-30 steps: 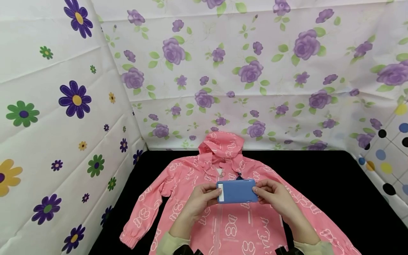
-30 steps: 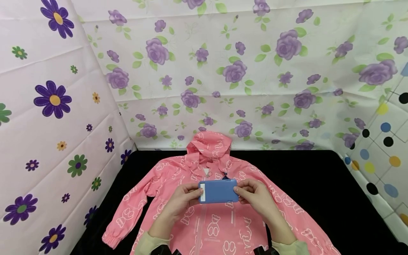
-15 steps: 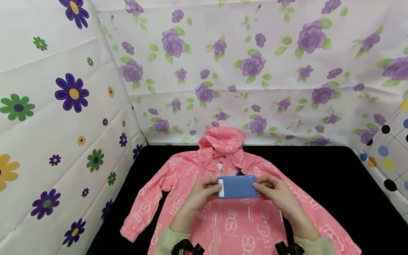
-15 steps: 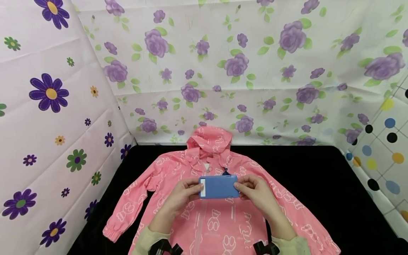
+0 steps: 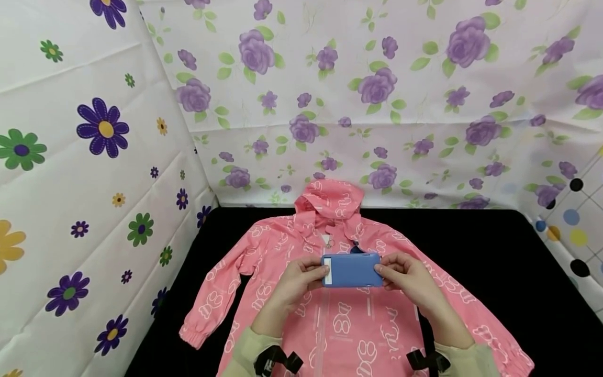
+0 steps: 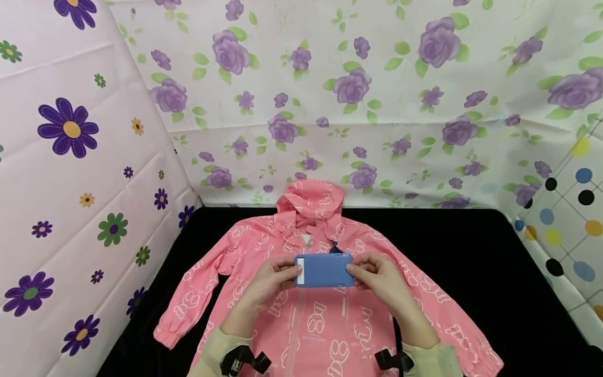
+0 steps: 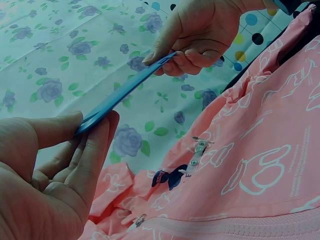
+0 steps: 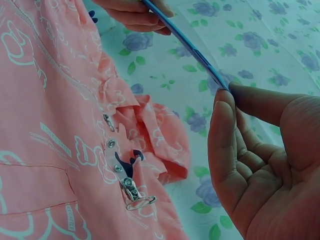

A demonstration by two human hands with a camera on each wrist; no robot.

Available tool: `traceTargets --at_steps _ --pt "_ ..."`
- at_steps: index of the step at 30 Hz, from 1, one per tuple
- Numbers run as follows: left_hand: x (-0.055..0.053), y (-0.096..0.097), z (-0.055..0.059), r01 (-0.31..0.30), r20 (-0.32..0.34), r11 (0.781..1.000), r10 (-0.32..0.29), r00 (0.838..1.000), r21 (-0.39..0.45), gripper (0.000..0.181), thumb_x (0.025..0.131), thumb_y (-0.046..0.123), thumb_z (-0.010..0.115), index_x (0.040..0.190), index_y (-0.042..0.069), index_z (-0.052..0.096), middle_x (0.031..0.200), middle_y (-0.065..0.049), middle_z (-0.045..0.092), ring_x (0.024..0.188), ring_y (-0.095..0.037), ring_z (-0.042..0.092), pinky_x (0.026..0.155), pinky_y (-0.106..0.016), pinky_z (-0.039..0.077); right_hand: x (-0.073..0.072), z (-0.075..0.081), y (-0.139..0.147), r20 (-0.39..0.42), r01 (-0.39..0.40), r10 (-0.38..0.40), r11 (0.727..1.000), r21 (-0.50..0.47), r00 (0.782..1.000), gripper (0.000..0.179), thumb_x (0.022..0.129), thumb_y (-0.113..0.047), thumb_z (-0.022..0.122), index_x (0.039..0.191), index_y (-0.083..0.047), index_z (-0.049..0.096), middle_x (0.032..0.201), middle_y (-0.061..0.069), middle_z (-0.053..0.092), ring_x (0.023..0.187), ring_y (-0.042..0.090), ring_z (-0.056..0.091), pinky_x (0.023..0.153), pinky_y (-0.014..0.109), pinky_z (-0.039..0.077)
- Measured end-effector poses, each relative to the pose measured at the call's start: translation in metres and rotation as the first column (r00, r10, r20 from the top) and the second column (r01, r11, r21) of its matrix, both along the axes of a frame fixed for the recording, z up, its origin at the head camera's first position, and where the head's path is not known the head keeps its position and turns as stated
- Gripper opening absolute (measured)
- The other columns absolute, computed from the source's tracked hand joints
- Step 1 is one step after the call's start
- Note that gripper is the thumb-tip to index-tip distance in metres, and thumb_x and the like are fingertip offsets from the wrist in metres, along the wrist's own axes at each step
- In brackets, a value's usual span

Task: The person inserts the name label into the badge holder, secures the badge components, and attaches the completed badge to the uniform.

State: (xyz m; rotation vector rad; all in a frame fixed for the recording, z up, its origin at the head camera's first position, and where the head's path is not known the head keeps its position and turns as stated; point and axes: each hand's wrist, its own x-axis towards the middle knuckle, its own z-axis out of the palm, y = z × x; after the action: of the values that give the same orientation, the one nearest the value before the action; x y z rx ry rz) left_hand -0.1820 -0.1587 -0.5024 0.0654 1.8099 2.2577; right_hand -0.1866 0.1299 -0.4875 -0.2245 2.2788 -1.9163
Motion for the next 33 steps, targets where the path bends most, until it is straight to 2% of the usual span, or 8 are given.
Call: traceTargets --at_steps 11,19,27,30,33 --pt "0.0013 0.0006 0.0006 0.011 -0.006 1.000 -0.011 1.000 0.004 0.031 0.100 0.001 0.071 0.125 -0.017 0.065 0.099 -0.009 0.077 0.083 -0.013 0.075 0.079 -0.030 0.065 0.0007 0.0010 -0.0001 0.012 -0.032 0.032 0.999 -0.016 0.999 0.030 0.101 -0.014 0.077 0.113 0.009 0.063 0.086 0.014 0.070 0.073 0.018 0.069 0.071 0.029 0.064" --pt "0.0017 0.0033 -0.0022 0.014 -0.017 1.000 -0.014 1.000 0.006 0.022 0.098 -0.004 0.070 0.115 -0.017 0.067 0.091 -0.006 0.075 0.081 -0.012 0.075 0.079 -0.030 0.065 0.0023 -0.0009 0.0003 -0.020 -0.065 0.065 0.998 -0.002 0.998 0.024 0.100 -0.013 0.078 0.106 0.007 0.068 0.086 0.013 0.071 0.073 0.020 0.071 0.071 0.032 0.065" --pt "0.0025 0.0043 -0.0022 0.023 -0.010 1.000 -0.024 1.000 -0.018 0.022 0.098 -0.004 0.070 0.115 -0.018 0.066 0.091 -0.007 0.075 0.081 -0.013 0.074 0.079 -0.030 0.065 0.0020 -0.0024 0.0011 -0.033 -0.102 0.102 0.995 -0.019 0.994 0.021 0.100 -0.010 0.077 0.105 0.008 0.067 0.087 0.017 0.070 0.071 0.018 0.070 0.070 0.031 0.065" --pt "0.0027 0.0043 -0.0025 0.029 -0.014 0.999 -0.030 0.999 -0.030 0.021 0.098 -0.004 0.070 0.114 -0.018 0.066 0.090 -0.007 0.074 0.080 -0.012 0.074 0.079 -0.030 0.065 0.0013 -0.0029 0.0017 -0.003 -0.112 0.112 0.993 -0.019 0.994 0.025 0.100 -0.011 0.077 0.108 0.009 0.065 0.091 0.017 0.072 0.077 0.019 0.072 0.073 0.030 0.065" --pt "0.0030 0.0042 -0.0018 0.033 -0.014 0.999 -0.033 0.999 -0.037 0.022 0.098 -0.004 0.070 0.114 -0.019 0.066 0.090 -0.007 0.074 0.080 -0.013 0.074 0.079 -0.030 0.065 0.0002 -0.0039 0.0021 0.033 -0.133 0.134 0.991 -0.021 0.990 0.035 0.102 -0.013 0.076 0.123 0.012 0.062 0.102 0.018 0.075 0.086 0.020 0.075 0.077 0.030 0.065"
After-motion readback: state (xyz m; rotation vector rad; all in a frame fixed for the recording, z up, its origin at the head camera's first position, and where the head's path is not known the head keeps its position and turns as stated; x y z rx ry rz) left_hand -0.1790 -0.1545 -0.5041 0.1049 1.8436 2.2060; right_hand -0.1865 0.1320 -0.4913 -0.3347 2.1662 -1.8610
